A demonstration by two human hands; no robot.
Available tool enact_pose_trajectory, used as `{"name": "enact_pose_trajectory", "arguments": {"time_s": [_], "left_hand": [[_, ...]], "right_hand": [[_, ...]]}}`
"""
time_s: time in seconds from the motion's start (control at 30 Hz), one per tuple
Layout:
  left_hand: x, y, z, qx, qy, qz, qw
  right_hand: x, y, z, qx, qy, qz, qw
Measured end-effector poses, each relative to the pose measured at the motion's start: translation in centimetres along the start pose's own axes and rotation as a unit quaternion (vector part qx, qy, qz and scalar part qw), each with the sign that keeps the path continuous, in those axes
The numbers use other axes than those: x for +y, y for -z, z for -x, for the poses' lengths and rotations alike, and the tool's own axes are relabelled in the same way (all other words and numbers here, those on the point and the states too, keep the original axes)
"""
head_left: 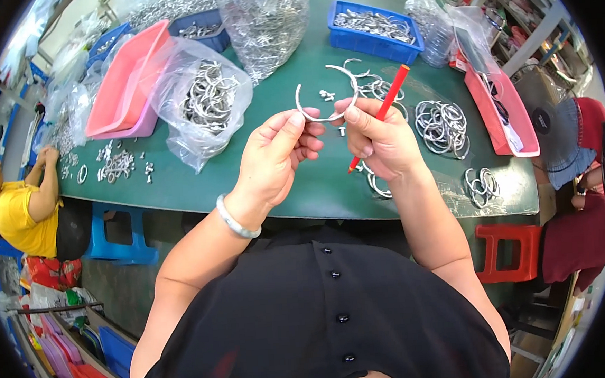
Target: The person is assembling small metal rings by inserting screws into pre-drilled holes using a small red screwdriver.
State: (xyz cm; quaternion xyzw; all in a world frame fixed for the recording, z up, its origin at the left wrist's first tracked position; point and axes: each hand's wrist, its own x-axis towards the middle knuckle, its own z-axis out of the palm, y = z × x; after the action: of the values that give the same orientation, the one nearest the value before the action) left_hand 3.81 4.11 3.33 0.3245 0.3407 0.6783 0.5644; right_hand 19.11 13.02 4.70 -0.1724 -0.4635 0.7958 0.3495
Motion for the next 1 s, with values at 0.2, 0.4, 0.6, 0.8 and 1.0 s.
{"name": "enact_pose_trajectory", "arguments": {"time_s": [0.2, 0.4, 0.6, 0.8, 1.0], "left_hand": [[0.2, 1.2, 0.9, 0.026, 0.003, -0.007, 1.0], [0.2, 1.5, 1.2, 0.045, 0.006, -0.035, 0.998], [0.7, 2.3, 1.1, 0.034, 0.004, -0.062, 0.998], [0.9, 2.8, 1.0, 0.03, 0.028, -0.081, 0.996], [1.0, 2.8, 1.0, 0.014, 0.004, -0.128, 0.992]], "right_hand": [[1.5, -0.3, 0.3, 0.009, -0.057, 0.001, 0.998], [2.1, -0.4, 0.4, 0.005, -0.058, 0.012, 0.998], [1.4, 0.1, 0.4, 0.024, -0.022, 0.038, 0.999], [1.2, 0.2, 0.4, 0.025, -0.027, 0.056, 0.998], [1.2, 0.3, 0.5, 0.035, -0.037, 0.067, 0.996]]}}
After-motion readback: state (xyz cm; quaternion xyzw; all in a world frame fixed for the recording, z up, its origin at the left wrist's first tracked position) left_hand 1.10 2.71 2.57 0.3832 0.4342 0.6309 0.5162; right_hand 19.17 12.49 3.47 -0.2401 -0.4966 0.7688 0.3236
